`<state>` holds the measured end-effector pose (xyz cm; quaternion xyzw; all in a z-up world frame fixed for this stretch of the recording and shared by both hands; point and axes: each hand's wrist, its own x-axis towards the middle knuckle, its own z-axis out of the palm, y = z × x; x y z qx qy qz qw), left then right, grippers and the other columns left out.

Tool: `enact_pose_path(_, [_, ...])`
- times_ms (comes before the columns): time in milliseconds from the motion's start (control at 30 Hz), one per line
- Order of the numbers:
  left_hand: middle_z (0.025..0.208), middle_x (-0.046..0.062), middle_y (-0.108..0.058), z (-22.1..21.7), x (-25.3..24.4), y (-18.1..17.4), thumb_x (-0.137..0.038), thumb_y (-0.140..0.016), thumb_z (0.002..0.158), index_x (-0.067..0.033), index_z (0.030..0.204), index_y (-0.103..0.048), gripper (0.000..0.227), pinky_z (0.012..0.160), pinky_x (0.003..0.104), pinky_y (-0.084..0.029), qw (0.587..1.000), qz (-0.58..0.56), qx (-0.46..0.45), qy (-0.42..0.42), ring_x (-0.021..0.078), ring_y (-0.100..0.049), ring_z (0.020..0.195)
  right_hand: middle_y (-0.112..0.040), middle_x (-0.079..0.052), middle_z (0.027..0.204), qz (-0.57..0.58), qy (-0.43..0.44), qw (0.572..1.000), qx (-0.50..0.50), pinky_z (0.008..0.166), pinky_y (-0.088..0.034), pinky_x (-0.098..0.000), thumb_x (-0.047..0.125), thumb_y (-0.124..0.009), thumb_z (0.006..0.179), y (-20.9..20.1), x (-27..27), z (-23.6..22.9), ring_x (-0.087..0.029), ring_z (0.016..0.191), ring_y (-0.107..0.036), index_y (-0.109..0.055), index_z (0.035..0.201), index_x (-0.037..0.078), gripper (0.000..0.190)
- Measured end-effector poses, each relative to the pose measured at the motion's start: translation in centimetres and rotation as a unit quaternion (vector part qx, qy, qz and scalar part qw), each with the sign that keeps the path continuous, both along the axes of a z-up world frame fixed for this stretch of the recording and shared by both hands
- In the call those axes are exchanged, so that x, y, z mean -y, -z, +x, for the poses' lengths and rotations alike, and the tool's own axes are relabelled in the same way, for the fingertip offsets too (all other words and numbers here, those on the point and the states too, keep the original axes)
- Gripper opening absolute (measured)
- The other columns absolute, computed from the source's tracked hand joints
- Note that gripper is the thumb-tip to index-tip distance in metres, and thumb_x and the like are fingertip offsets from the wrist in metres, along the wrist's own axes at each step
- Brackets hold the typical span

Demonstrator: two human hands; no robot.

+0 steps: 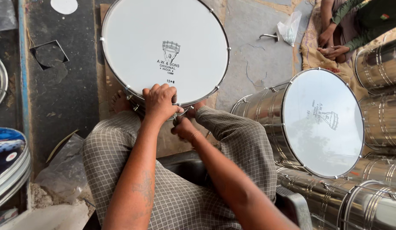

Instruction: The person uses a drum key to tighten the tension rods on a silver metal drum placed between their legs. They systematically rotate the drum and adjust multiple lugs around the rim to secure the drumhead. The person occasionally taps the drumhead to check the tension.

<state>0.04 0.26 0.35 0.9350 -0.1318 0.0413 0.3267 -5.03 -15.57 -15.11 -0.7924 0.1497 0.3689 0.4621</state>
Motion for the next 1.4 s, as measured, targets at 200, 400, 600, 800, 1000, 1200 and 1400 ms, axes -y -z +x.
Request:
enact_pose_path(200, [0.081, -0.001, -0.063, -0.1, 0.0, -0.3, -0.041, -0.097, 0.047, -0.0127, 0.071, -0.063, 0.051, 0.082, 0.044, -0.033, 1.0, 0.005, -0.006, 0.0, 0.0246, -0.058, 0.09, -0.064, -0.01, 0.095, -0.204, -0.391, 0.89, 0.113, 0.075, -0.047, -0.0415, 0.02, -0.069, 0.087, 2.0, 4.2, 5.9, -0.027, 0.088, -0.058, -0.061, 0.104, 0.009, 0.022])
enact_pose_path(400, [0.081, -0.002, -0.063, 0.0, 0.0, -0.3, -0.042, -0.098, 0.047, -0.0128, 0.073, -0.063, 0.052, 0.083, 0.043, -0.033, 1.0, 0.016, -0.014, 0.001, 0.0236, -0.058, 0.09, -0.073, -0.01, 0.103, -0.257, -0.583, 0.743, 0.204, 0.085, -0.052, -0.0415, 0.024, -0.067, 0.085, 2.6, 4.1, 7.0, -0.025, 0.096, -0.065, -0.068, 0.099, 0.008, 0.021])
enact_pose_path(600, [0.079, -0.004, -0.063, 0.1, 0.1, -0.2, -0.045, -0.097, 0.046, -0.0141, 0.071, -0.063, 0.053, 0.084, 0.042, -0.033, 0.999, 0.026, -0.033, -0.004, 0.0208, -0.057, 0.088, -0.073, -0.009, 0.076, -0.106, -0.175, 0.978, 0.035, 0.055, -0.053, -0.0309, 0.026, -0.061, 0.097, 1.3, 3.4, 4.0, -0.019, 0.063, -0.069, -0.068, 0.096, -0.001, 0.028])
enact_pose_path(800, [0.081, -0.002, -0.063, 0.0, 0.0, -0.4, -0.042, -0.097, 0.047, -0.0135, 0.072, -0.063, 0.051, 0.082, 0.043, -0.033, 1.0, 0.005, 0.0, -0.001, 0.0228, -0.058, 0.09, -0.069, -0.008, 0.075, -0.117, -0.254, 0.96, 0.0, 0.051, -0.05, -0.0348, 0.018, -0.071, 0.092, 0.8, 5.5, 5.7, -0.018, 0.061, -0.062, -0.07, 0.102, -0.003, 0.023])
enact_pose_path(1000, [0.083, -0.002, -0.064, 0.3, -0.1, -0.1, -0.043, -0.097, 0.048, -0.0139, 0.073, -0.064, 0.05, 0.084, 0.043, -0.033, 1.0, 0.007, -0.014, 0.003, 0.0232, -0.057, 0.092, -0.075, -0.011, 0.086, 0.058, 0.026, 0.991, -0.118, 0.053, -0.054, -0.035, 0.021, -0.061, 0.098, -5.8, 4.8, 1.1, -0.022, 0.069, -0.071, -0.066, 0.116, -0.001, 0.029])
enact_pose_path(1200, [0.082, -0.001, -0.064, 0.1, 0.3, -0.2, -0.042, -0.098, 0.044, -0.0129, 0.073, -0.064, 0.053, 0.083, 0.043, -0.033, 1.0, 0.018, -0.017, -0.005, 0.0235, -0.057, 0.09, -0.072, -0.018, 0.1, 0.317, 0.24, 0.904, -0.154, 0.073, -0.061, -0.0481, 0.014, -0.055, 0.103, -1.2, -3.1, -2.0, -0.031, 0.08, -0.072, -0.056, 0.124, -0.007, 0.029])
enact_pose_path(1400, [0.08, -0.002, -0.064, 0.1, 0.3, -0.2, -0.039, -0.098, 0.045, -0.0131, 0.07, -0.063, 0.051, 0.085, 0.042, -0.034, 0.999, 0.012, -0.042, -0.011, 0.0217, -0.057, 0.089, -0.068, -0.011, 0.117, 0.481, 0.366, 0.796, 0.038, 0.083, -0.058, -0.0413, 0.013, -0.056, 0.101, 0.1, -8.5, -2.4, -0.024, 0.098, -0.07, -0.049, 0.141, 0.004, 0.041])
